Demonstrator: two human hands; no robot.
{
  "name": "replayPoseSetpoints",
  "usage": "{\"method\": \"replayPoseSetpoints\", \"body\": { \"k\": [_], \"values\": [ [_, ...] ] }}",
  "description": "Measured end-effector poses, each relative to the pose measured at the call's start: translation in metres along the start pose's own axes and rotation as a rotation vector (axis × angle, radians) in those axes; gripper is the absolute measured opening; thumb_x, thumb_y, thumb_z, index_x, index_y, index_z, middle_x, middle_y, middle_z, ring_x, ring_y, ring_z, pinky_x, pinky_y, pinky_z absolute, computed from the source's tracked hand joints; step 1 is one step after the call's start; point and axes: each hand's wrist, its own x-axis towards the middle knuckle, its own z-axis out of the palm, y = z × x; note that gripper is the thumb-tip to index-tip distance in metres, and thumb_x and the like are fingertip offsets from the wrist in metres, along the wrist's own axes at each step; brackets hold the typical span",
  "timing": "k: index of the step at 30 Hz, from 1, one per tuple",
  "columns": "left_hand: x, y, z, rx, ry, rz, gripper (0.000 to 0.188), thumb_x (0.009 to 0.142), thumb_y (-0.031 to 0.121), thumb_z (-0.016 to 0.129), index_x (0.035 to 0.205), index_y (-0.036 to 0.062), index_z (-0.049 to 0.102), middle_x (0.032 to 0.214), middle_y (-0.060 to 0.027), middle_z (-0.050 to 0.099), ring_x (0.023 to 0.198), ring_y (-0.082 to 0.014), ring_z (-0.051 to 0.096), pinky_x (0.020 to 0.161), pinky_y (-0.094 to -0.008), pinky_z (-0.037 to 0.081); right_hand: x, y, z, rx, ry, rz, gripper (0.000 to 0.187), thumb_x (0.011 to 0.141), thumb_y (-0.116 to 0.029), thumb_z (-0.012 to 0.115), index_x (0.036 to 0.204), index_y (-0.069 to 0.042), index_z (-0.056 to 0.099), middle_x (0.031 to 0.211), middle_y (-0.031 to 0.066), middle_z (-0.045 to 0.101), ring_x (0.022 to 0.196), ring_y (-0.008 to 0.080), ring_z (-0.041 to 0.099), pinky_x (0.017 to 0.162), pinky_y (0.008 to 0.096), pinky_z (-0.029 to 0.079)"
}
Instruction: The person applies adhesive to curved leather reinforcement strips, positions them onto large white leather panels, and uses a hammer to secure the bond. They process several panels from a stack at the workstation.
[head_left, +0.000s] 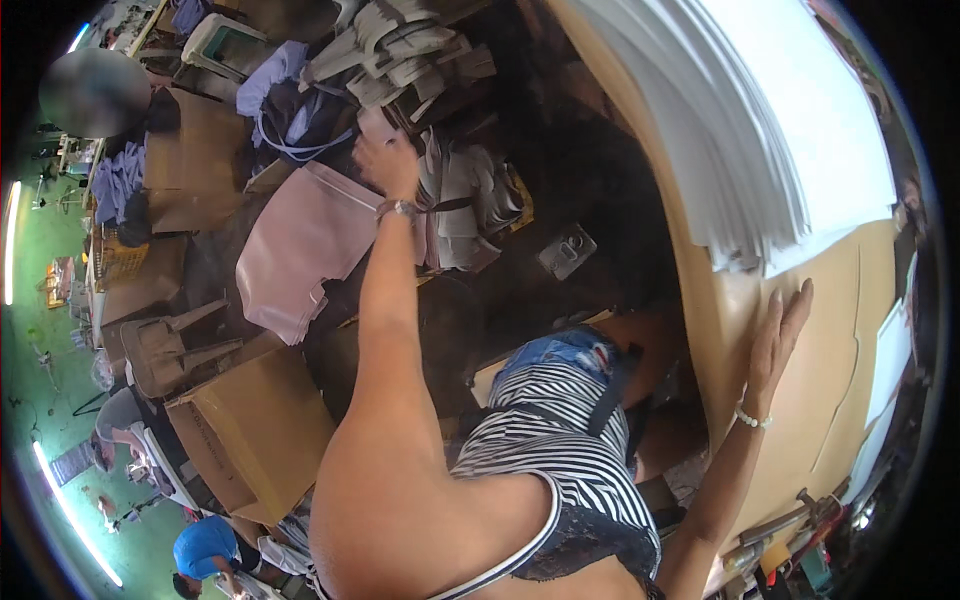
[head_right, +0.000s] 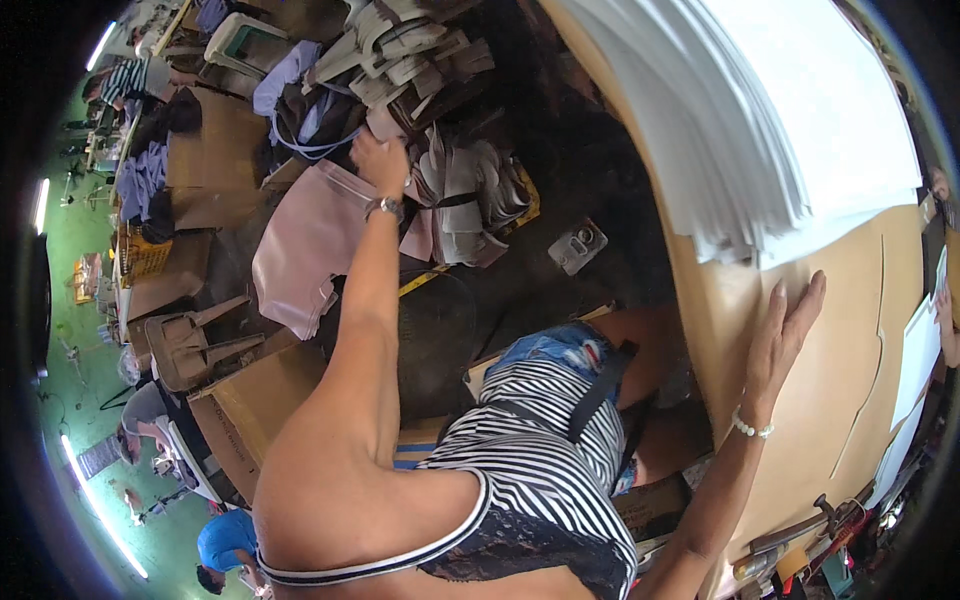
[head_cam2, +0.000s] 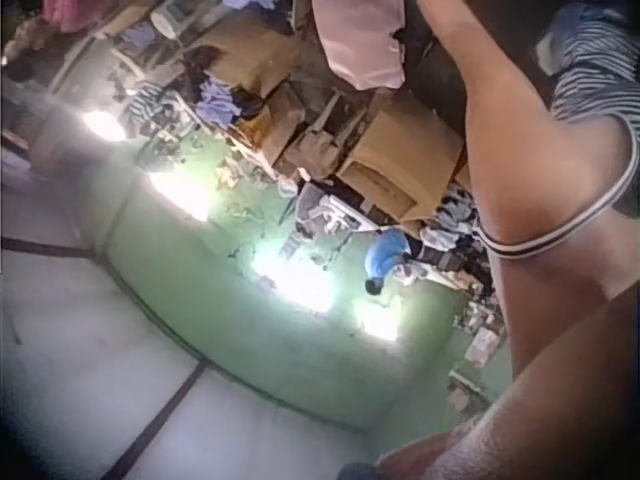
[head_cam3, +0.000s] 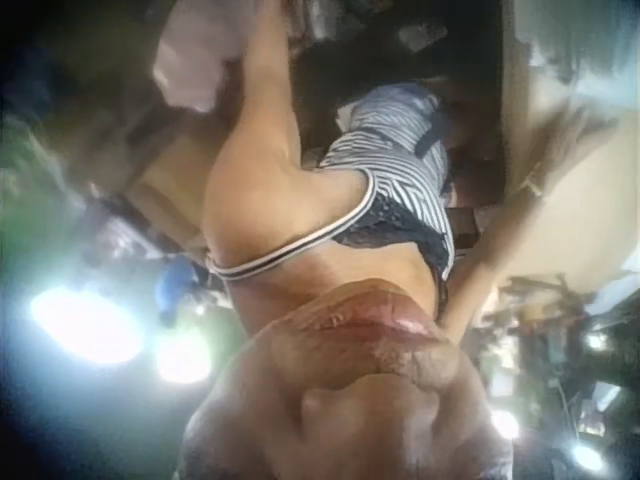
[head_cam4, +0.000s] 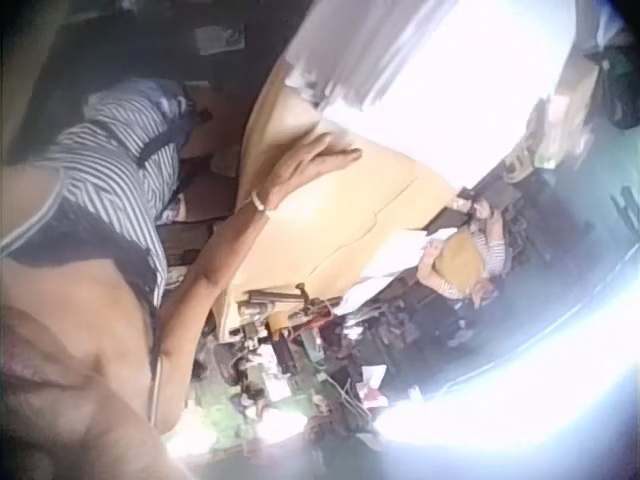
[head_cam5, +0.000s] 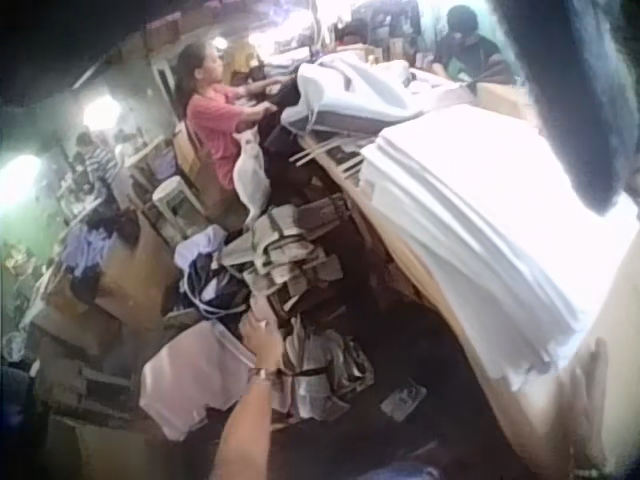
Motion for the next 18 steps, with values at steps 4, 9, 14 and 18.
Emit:
{"method": "replayPoseSetpoints", "body": {
  "k": [4, 9, 14, 18],
  "values": [
    [-0.021, -0.151, -0.010, 0.329, -0.317, -0.301, 0.071, 0.089, 0.045, 0.046, 0.142, 0.0009, 0.027, 0.145, -0.0244, 0.029, 0.134, -0.0450, 0.023, 0.108, -0.0567, 0.020, 0.001, -0.001, 0.006, -0.252, -0.003, -0.053, 0.057, 0.098, -0.026, 0.039, 0.143, 0.005, 0.023, 0.149, 0.0210, 0.022, 0.139, 0.0315, 0.020, 0.114, 0.0375, 0.016],
    [-0.044, -0.266, -0.013, 0.454, -0.472, -0.530, 0.075, 0.089, 0.045, 0.045, 0.148, 0.0107, 0.015, 0.152, -0.0198, 0.016, 0.138, -0.0412, 0.016, 0.105, -0.0635, 0.021, 0.005, 0.006, 0.006, -0.377, -0.007, -0.066, 0.054, 0.098, -0.027, 0.038, 0.142, 0.002, 0.027, 0.148, 0.0193, 0.026, 0.138, 0.0308, 0.023, 0.113, 0.0380, 0.019],
    [-0.043, -0.330, -0.012, 0.575, -0.482, -0.422, 0.074, 0.089, 0.047, 0.045, 0.149, 0.0167, 0.015, 0.152, -0.0195, 0.016, 0.140, -0.0383, 0.016, 0.103, -0.0646, 0.023, 0.008, 0.022, -0.004, -0.377, -0.062, -0.059, 0.053, 0.098, -0.028, 0.039, 0.141, 0.002, 0.030, 0.146, 0.0179, 0.031, 0.137, 0.0295, 0.027, 0.112, 0.0369, 0.020],
    [-0.036, -0.330, -0.009, 0.618, -0.473, -0.468, 0.081, 0.084, 0.061, 0.047, 0.149, 0.0225, 0.016, 0.152, -0.0197, 0.017, 0.139, -0.0397, 0.017, 0.102, -0.0654, 0.022, 0.004, 0.020, -0.005, -0.425, -0.056, -0.013, 0.056, 0.099, -0.033, 0.037, 0.141, 0.002, 0.029, 0.146, 0.0187, 0.031, 0.137, 0.0298, 0.027, 0.112, 0.0363, 0.020]
  ]
}}
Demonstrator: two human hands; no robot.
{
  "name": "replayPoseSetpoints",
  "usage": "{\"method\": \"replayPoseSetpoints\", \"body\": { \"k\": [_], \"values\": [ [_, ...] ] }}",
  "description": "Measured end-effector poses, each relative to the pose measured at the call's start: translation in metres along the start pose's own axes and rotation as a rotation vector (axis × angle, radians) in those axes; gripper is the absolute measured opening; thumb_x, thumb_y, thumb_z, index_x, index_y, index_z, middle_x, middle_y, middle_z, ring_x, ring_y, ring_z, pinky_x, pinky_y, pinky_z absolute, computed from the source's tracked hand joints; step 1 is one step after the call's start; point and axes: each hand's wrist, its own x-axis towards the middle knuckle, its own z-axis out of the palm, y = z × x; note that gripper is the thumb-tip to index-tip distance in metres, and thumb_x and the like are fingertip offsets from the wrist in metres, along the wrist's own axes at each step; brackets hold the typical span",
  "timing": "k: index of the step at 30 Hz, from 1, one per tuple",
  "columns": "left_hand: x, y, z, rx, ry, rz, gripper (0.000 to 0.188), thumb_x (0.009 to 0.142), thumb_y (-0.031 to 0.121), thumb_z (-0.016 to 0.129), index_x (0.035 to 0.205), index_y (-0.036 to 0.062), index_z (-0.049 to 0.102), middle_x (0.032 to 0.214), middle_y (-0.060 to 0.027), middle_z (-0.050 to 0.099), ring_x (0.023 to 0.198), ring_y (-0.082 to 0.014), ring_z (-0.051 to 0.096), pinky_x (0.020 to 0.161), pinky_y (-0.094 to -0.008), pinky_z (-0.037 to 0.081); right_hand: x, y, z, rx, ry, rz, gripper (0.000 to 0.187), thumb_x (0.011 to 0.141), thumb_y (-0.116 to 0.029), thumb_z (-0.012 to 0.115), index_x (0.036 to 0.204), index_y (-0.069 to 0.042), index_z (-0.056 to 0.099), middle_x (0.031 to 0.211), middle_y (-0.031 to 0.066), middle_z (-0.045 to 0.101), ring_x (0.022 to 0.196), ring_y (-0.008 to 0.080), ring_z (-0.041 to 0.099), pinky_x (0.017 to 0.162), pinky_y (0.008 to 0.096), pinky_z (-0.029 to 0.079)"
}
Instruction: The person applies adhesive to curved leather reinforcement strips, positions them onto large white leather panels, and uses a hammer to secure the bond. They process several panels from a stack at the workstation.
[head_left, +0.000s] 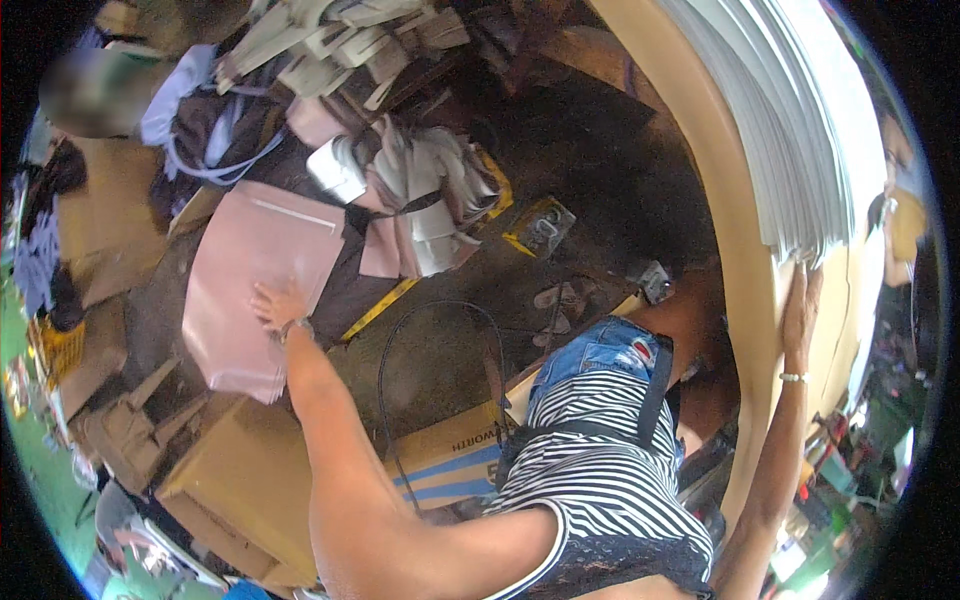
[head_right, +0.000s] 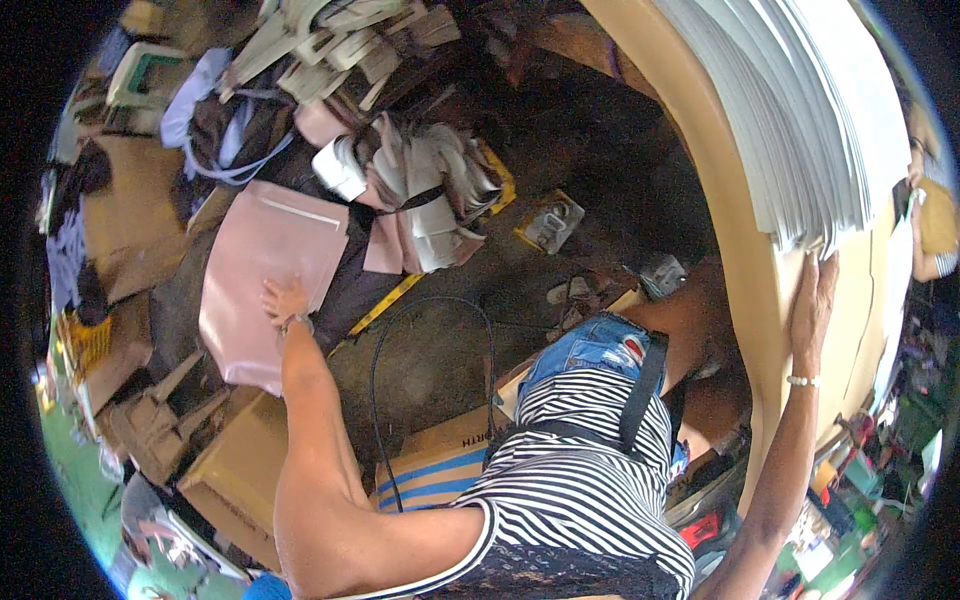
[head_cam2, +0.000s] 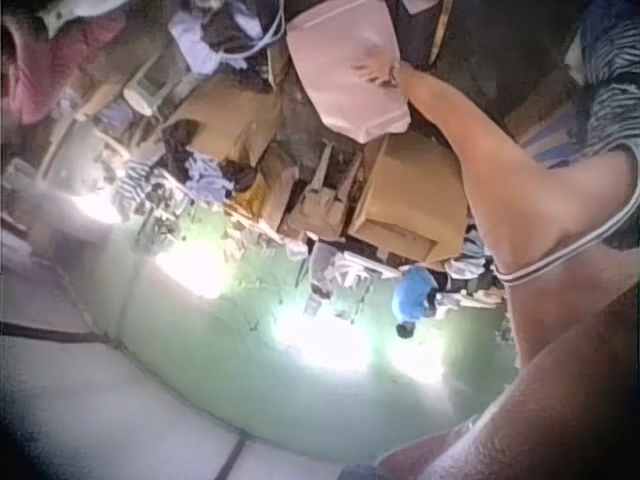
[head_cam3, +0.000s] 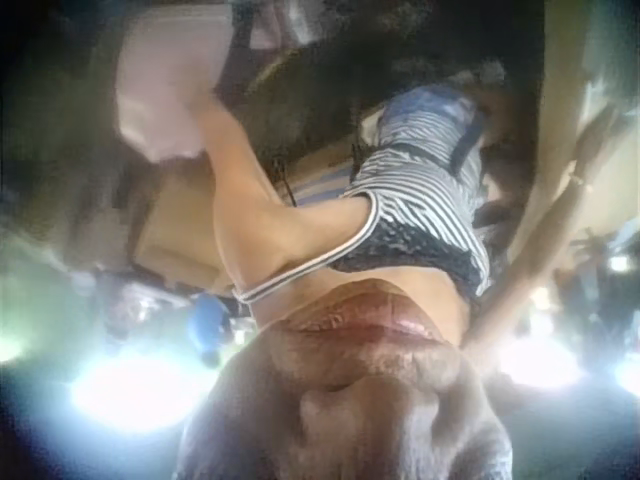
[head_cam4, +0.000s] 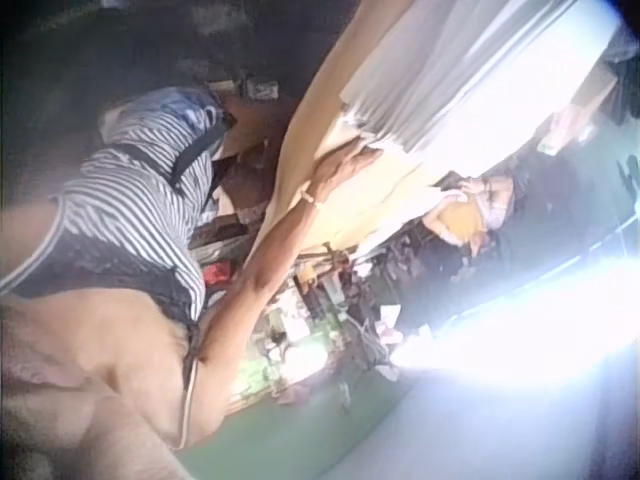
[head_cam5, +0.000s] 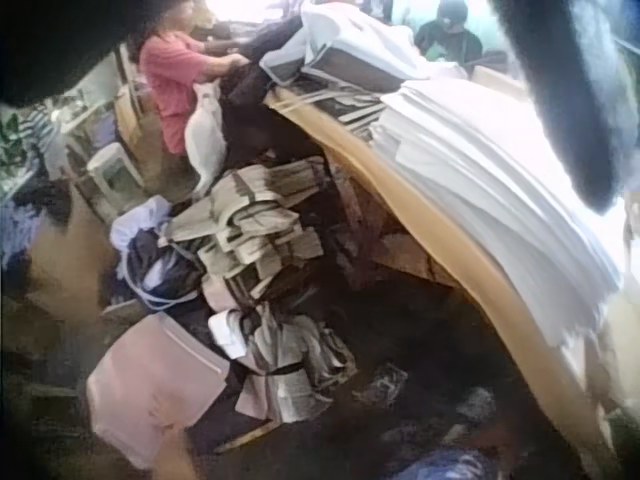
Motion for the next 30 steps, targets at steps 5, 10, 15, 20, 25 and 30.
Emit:
{"method": "replayPoseSetpoints", "body": {
  "k": [5, 10, 15, 20, 25, 30],
  "values": [
    [-0.007, 0.023, 0.006, 0.178, -0.020, 0.022, 0.089, 0.078, 0.073, 0.046, 0.149, 0.0264, 0.016, 0.150, -0.0225, 0.019, 0.138, -0.0423, 0.018, 0.100, -0.0678, 0.022, -0.013, 0.057, -0.005, -0.496, -0.028, -0.159, 0.045, 0.099, -0.022, 0.039, 0.139, -0.002, 0.036, 0.148, 0.0220, 0.026, 0.138, 0.0341, 0.024, 0.114, 0.0378, 0.018],
    [0.004, 0.012, 0.042, 0.219, 0.143, 0.076, 0.076, 0.086, 0.068, 0.036, 0.148, 0.0282, 0.017, 0.149, -0.0246, 0.019, 0.136, -0.0439, 0.022, 0.098, -0.0687, 0.024, -0.014, 0.022, -0.002, -0.186, 0.032, 0.006, 0.048, 0.099, -0.026, 0.039, 0.139, 0.001, 0.035, 0.148, 0.0207, 0.027, 0.138, 0.0315, 0.026, 0.113, 0.0355, 0.019],
    [0.017, 0.018, 0.004, 0.139, -0.086, 0.100, 0.060, 0.093, 0.051, 0.034, 0.145, 0.0218, 0.027, 0.143, -0.0255, 0.033, 0.132, -0.0439, 0.032, 0.100, -0.0631, 0.028, -0.023, -0.009, -0.004, -0.010, 0.076, 0.155, 0.056, 0.099, -0.034, 0.037, 0.141, 0.003, 0.031, 0.148, 0.0175, 0.030, 0.138, 0.0274, 0.026, 0.113, 0.0336, 0.019],
    [0.034, 0.058, -0.034, 0.143, -0.203, 0.657, 0.042, 0.090, 0.024, 0.045, 0.127, 0.0052, 0.052, 0.121, -0.0235, 0.056, 0.119, -0.0334, 0.051, 0.101, -0.0429, 0.036, -0.039, -0.052, -0.006, 0.056, 0.393, -0.128, 0.052, 0.092, -0.017, 0.053, 0.138, 0.001, 0.036, 0.141, 0.0187, 0.038, 0.133, 0.0324, 0.033, 0.111, 0.0384, 0.024],
    [-0.168, 0.182, -0.187, -0.584, -0.526, 1.232, 0.034, 0.095, 0.019, 0.052, 0.114, -0.0076, 0.056, 0.114, -0.0162, 0.063, 0.105, -0.0223, 0.058, 0.091, -0.0319, 0.043, -0.068, -0.101, -0.009, 0.034, 0.249, -0.669, 0.063, 0.073, -0.003, 0.064, 0.132, 0.000, 0.043, 0.138, 0.0219, 0.040, 0.128, 0.0373, 0.040, 0.107, 0.0486, 0.030],
    [-0.335, 0.250, -0.278, -0.500, -0.985, 1.797, 0.018, 0.091, 0.016, 0.057, 0.095, -0.0016, 0.062, 0.066, -0.0061, 0.059, 0.056, -0.0121, 0.049, 0.054, -0.0288, 0.042, -0.087, -0.132, -0.022, 0.259, -0.143, -0.552, 0.080, 0.066, -0.003, 0.064, 0.139, -0.002, 0.032, 0.141, 0.0183, 0.038, 0.134, 0.0337, 0.032, 0.111, 0.0483, 0.025]
  ]
}}
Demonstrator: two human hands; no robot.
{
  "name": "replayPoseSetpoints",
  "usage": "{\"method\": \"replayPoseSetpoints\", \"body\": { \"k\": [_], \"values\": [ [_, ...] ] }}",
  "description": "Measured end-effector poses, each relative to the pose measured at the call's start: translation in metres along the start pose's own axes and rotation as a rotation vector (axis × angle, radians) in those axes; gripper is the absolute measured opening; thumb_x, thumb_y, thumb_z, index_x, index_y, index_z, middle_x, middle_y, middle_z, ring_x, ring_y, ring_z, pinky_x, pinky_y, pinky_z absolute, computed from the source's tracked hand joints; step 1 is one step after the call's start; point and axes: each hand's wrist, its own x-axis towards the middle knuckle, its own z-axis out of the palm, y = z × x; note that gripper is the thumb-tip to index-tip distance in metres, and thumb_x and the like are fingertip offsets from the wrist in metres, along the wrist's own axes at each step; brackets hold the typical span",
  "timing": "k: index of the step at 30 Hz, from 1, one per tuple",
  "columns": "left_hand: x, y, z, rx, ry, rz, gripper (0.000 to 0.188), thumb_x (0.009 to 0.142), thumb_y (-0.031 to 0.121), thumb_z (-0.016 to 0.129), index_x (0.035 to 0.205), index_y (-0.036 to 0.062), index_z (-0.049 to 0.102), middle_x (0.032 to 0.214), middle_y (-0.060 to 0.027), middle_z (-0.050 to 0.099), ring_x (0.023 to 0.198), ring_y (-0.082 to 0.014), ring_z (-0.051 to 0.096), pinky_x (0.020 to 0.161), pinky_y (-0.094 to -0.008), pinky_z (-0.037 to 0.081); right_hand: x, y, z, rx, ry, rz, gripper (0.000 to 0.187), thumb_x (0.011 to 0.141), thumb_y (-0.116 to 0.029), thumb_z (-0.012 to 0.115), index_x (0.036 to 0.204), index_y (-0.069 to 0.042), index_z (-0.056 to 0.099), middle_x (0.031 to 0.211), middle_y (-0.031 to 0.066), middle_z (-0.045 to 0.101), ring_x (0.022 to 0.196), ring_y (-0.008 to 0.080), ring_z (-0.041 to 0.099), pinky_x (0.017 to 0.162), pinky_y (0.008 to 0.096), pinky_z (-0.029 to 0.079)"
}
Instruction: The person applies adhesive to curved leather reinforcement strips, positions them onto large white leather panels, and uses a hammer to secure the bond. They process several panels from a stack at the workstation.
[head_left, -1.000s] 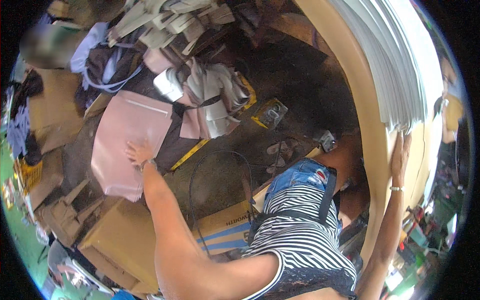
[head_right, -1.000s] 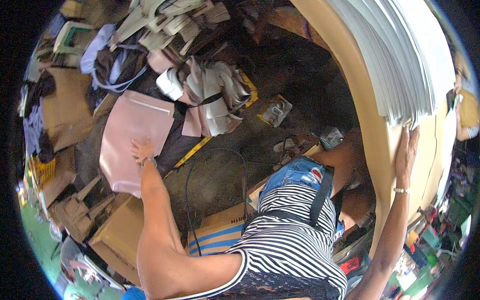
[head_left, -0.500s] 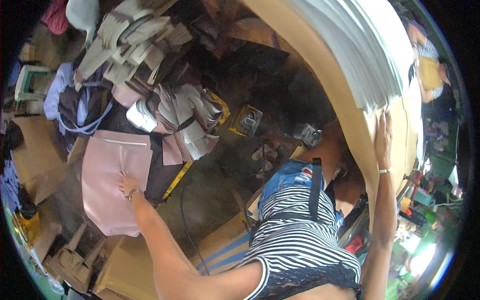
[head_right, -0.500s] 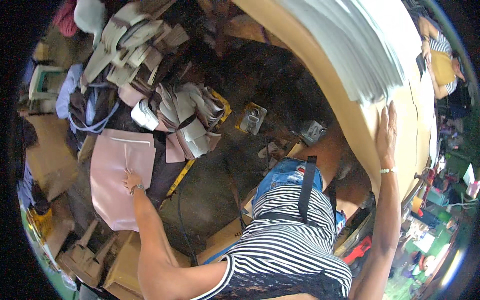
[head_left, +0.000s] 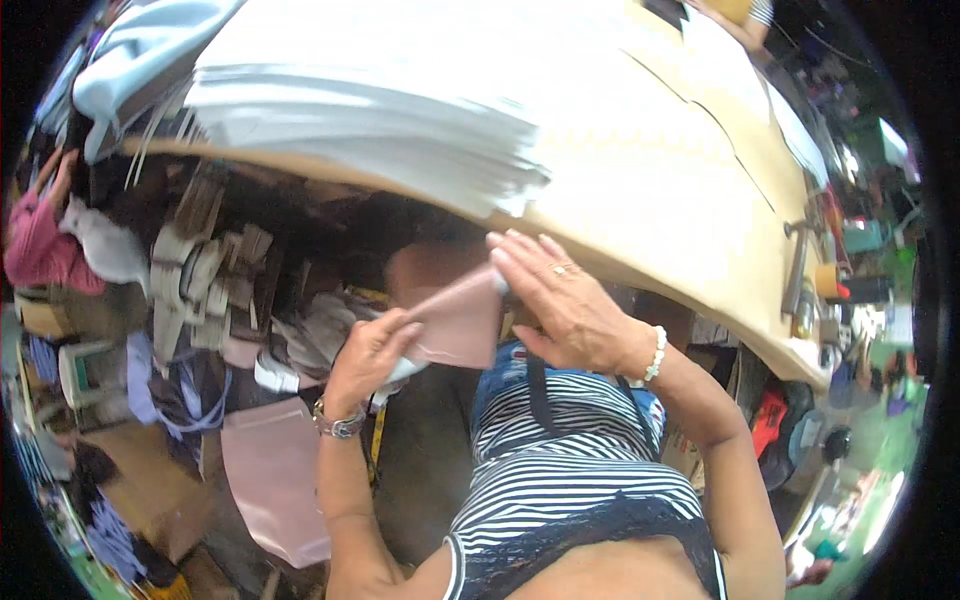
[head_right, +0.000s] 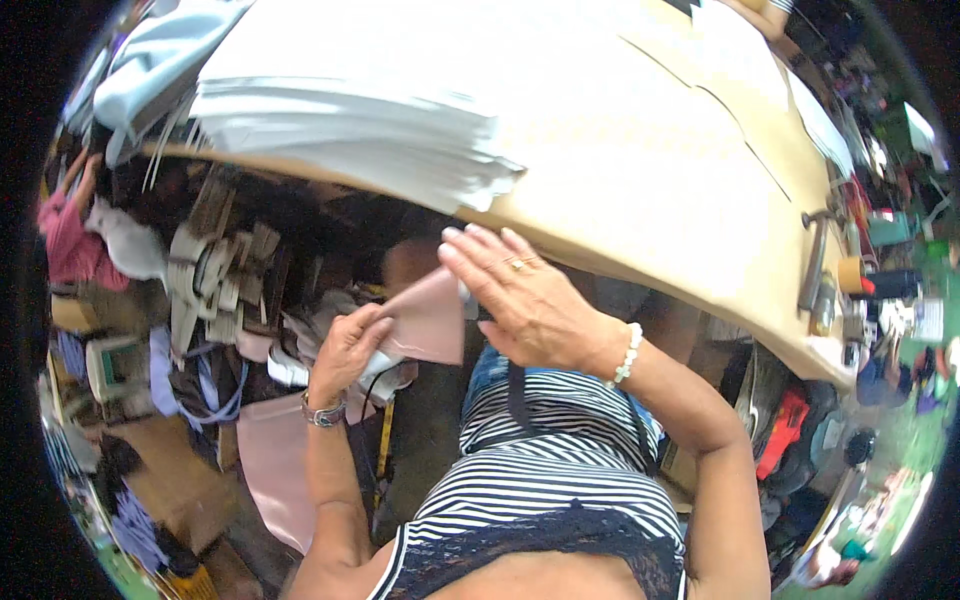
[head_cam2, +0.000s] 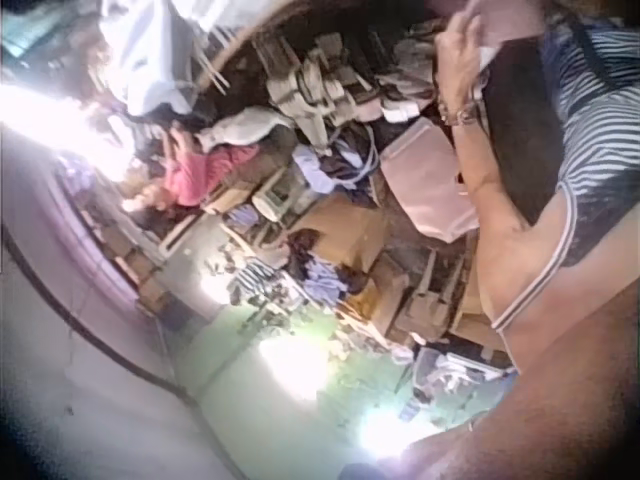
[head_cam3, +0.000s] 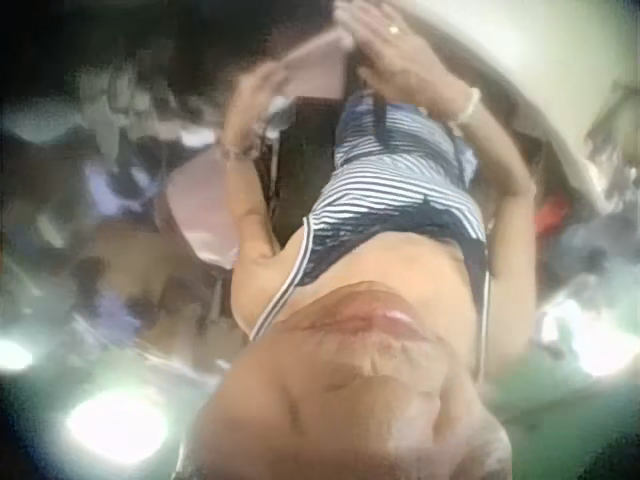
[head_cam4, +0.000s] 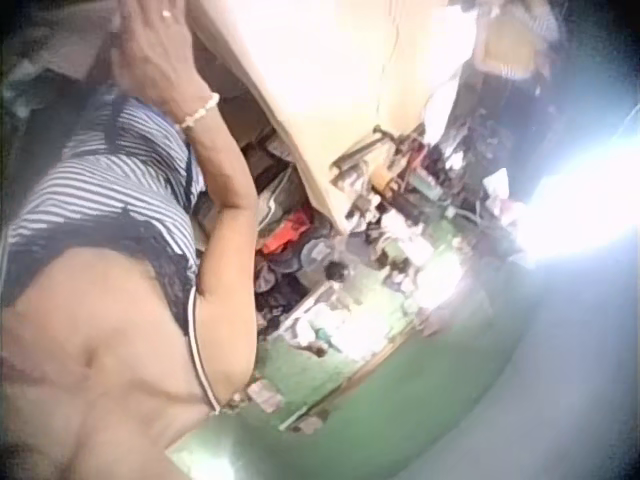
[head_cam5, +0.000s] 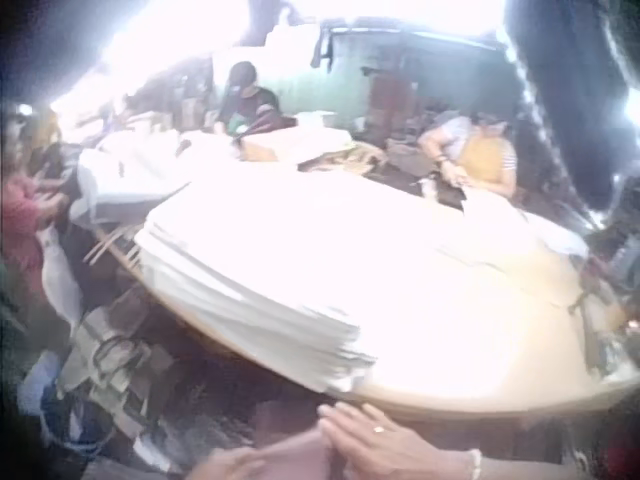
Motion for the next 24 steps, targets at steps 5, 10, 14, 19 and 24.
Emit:
{"method": "replayPoseSetpoints", "body": {
  "k": [5, 10, 14, 19, 24],
  "values": [
    [0.059, 0.100, 0.026, -0.122, -0.385, 0.267, 0.022, 0.085, 0.020, 0.067, 0.096, 0.0016, 0.064, 0.068, -0.0114, 0.060, 0.055, -0.0215, 0.055, 0.053, -0.0300, 0.043, -0.044, 0.019, -0.053, 0.101, 0.165, -0.005, 0.051, 0.066, -0.011, 0.072, 0.114, -0.004, 0.057, 0.107, 0.0126, 0.062, 0.106, 0.0263, 0.057, 0.098, 0.0430, 0.039],
    [0.094, 0.142, 0.049, 0.240, -0.459, 0.408, 0.046, 0.067, 0.022, 0.079, 0.106, 0.0038, 0.063, 0.089, -0.0124, 0.066, 0.080, -0.0278, 0.062, 0.071, -0.0360, 0.047, -0.109, 0.017, -0.105, 0.329, 0.600, 0.276, 0.030, 0.066, -0.011, 0.075, 0.093, -0.002, 0.066, 0.079, 0.0088, 0.065, 0.070, 0.0220, 0.063, 0.071, 0.0327, 0.048],
    [0.115, 0.144, 0.066, 0.476, -0.464, 0.350, 0.023, 0.072, 0.011, 0.071, 0.093, 0.0043, 0.065, 0.083, -0.0095, 0.063, 0.080, -0.0272, 0.058, 0.084, -0.0381, 0.042, -0.178, 0.030, -0.111, 0.273, 0.783, 0.573, 0.024, 0.071, -0.005, 0.072, 0.093, 0.002, 0.065, 0.079, 0.0109, 0.065, 0.072, 0.0178, 0.063, 0.066, 0.0264, 0.049],
    [0.145, 0.208, 0.102, 0.695, -0.370, 0.619, 0.012, 0.075, 0.008, 0.067, 0.087, 0.0067, 0.064, 0.082, -0.0061, 0.062, 0.083, -0.0235, 0.059, 0.098, -0.0467, 0.034, -0.236, 0.054, -0.102, 0.014, 1.051, 0.813, 0.016, 0.087, -0.005, 0.059, 0.100, 0.006, 0.062, 0.083, 0.0122, 0.065, 0.076, 0.0156, 0.061, 0.071, 0.0241, 0.046],
    [0.208, 0.263, 0.161, 1.050, -0.215, 0.826, 0.023, 0.075, 0.010, 0.068, 0.097, 0.0090, 0.063, 0.094, -0.0056, 0.060, 0.096, -0.0252, 0.056, 0.103, -0.0589, 0.025, -0.260, 0.093, -0.133, -0.164, 1.283, 1.026, 0.029, 0.090, -0.011, 0.060, 0.114, 0.006, 0.056, 0.098, 0.0142, 0.065, 0.091, 0.0184, 0.060, 0.081, 0.0297, 0.046]
  ]
}}
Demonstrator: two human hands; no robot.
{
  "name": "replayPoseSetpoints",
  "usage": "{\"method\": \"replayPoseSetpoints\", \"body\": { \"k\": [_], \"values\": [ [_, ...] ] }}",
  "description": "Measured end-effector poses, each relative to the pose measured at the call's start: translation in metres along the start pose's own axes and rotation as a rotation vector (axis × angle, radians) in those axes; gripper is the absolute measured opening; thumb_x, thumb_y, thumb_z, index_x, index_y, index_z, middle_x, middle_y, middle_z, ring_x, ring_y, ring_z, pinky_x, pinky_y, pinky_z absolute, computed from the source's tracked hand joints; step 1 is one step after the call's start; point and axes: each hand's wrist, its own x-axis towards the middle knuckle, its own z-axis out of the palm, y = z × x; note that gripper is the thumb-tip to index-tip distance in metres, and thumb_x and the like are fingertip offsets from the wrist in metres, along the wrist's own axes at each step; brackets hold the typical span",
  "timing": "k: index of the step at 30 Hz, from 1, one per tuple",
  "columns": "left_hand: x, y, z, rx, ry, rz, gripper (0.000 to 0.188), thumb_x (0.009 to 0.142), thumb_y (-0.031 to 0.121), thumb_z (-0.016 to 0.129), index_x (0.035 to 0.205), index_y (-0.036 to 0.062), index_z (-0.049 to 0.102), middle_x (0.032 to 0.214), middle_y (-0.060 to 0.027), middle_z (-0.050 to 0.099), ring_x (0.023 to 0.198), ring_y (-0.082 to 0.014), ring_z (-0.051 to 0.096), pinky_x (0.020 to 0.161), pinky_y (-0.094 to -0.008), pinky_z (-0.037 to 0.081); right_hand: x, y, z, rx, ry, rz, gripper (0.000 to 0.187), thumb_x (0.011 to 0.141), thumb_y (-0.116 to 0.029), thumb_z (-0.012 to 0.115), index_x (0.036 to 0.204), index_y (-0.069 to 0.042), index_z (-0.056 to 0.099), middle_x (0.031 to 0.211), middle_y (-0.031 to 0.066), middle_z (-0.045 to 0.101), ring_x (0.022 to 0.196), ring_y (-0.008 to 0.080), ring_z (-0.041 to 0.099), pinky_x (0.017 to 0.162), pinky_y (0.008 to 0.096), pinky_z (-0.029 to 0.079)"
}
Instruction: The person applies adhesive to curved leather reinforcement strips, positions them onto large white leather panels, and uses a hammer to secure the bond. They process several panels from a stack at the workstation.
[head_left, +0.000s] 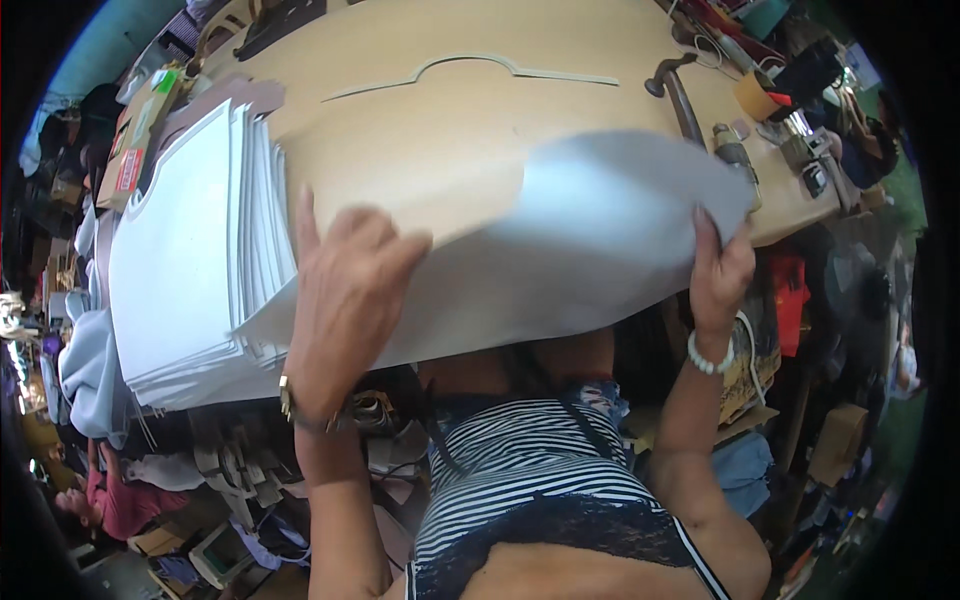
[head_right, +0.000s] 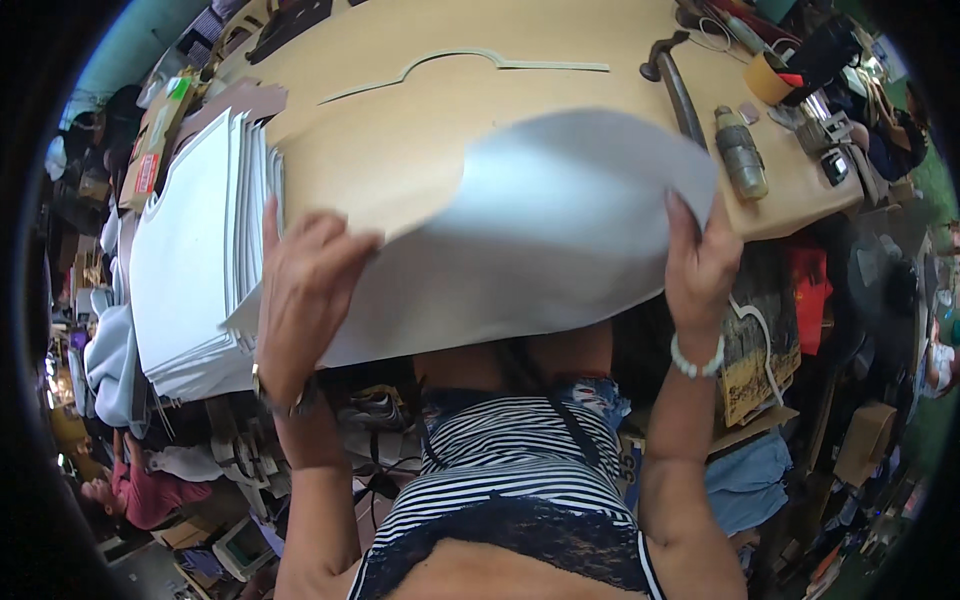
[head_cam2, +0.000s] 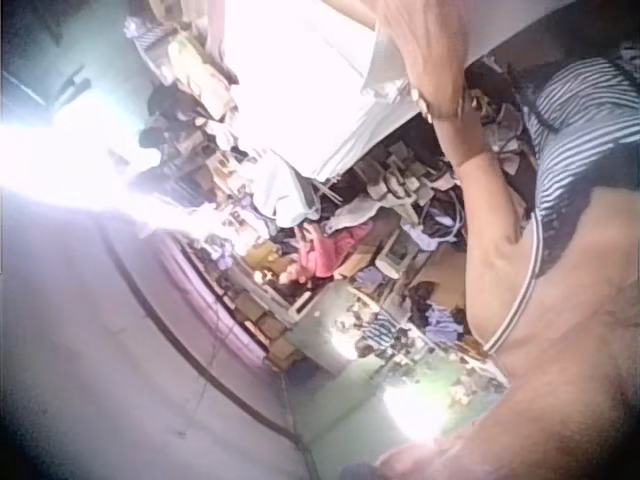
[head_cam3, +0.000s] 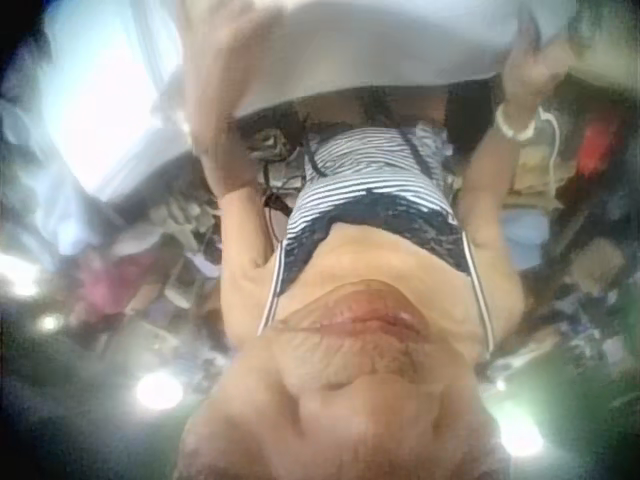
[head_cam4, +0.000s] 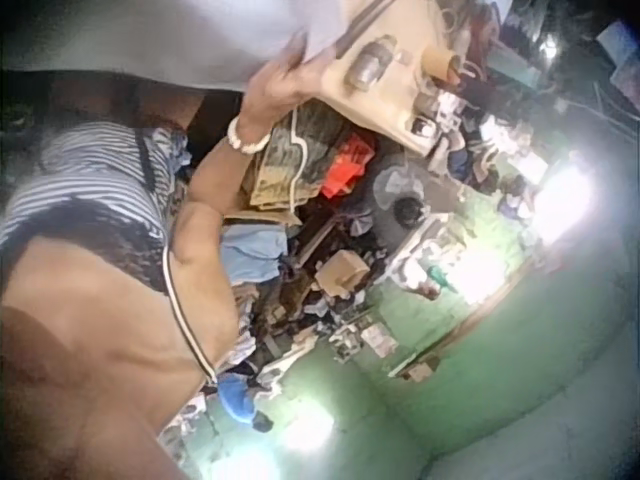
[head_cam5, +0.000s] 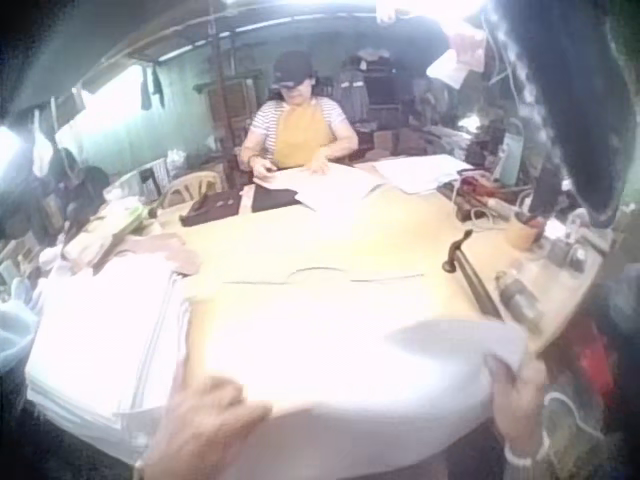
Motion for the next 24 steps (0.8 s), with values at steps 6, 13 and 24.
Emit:
{"method": "replayPoseSetpoints", "body": {
  "k": [6, 13, 24],
  "values": [
    [0.032, 0.010, 0.086, 0.079, 0.222, -0.083, 0.069, 0.079, 0.031, 0.070, 0.139, 0.0121, 0.040, 0.146, -0.0177, 0.030, 0.137, -0.0380, 0.024, 0.103, -0.0646, 0.020, 0.037, 0.035, 0.039, -0.360, 0.095, -0.257, 0.059, 0.085, -0.029, 0.065, 0.133, -0.001, 0.045, 0.133, 0.0245, 0.044, 0.122, 0.0392, 0.043, 0.101, 0.0484, 0.032],
    [-0.007, 0.024, 0.118, -0.104, -0.083, -0.214, 0.068, 0.086, 0.047, 0.056, 0.138, 0.0059, 0.040, 0.145, -0.0237, 0.030, 0.135, -0.0421, 0.025, 0.102, -0.0622, 0.021, 0.003, 0.052, 0.056, -0.646, -0.419, -0.143, 0.065, 0.087, -0.045, 0.054, 0.136, -0.003, 0.043, 0.142, 0.0237, 0.035, 0.132, 0.0430, 0.029, 0.107, 0.0567, 0.021],
    [0.110, 0.035, 0.063, -1.025, -0.109, -0.024, 0.048, 0.077, 0.013, 0.075, 0.118, 0.0005, 0.055, 0.104, -0.0109, 0.064, 0.103, -0.0177, 0.058, 0.087, -0.0329, 0.045, 0.017, -0.007, 0.067, 1.045, -0.415, -0.023, 0.096, 0.080, -0.063, 0.055, 0.149, -0.012, 0.012, 0.152, 0.0246, 0.010, 0.137, 0.0371, 0.026, 0.110, 0.0458, 0.025]
  ]
}}
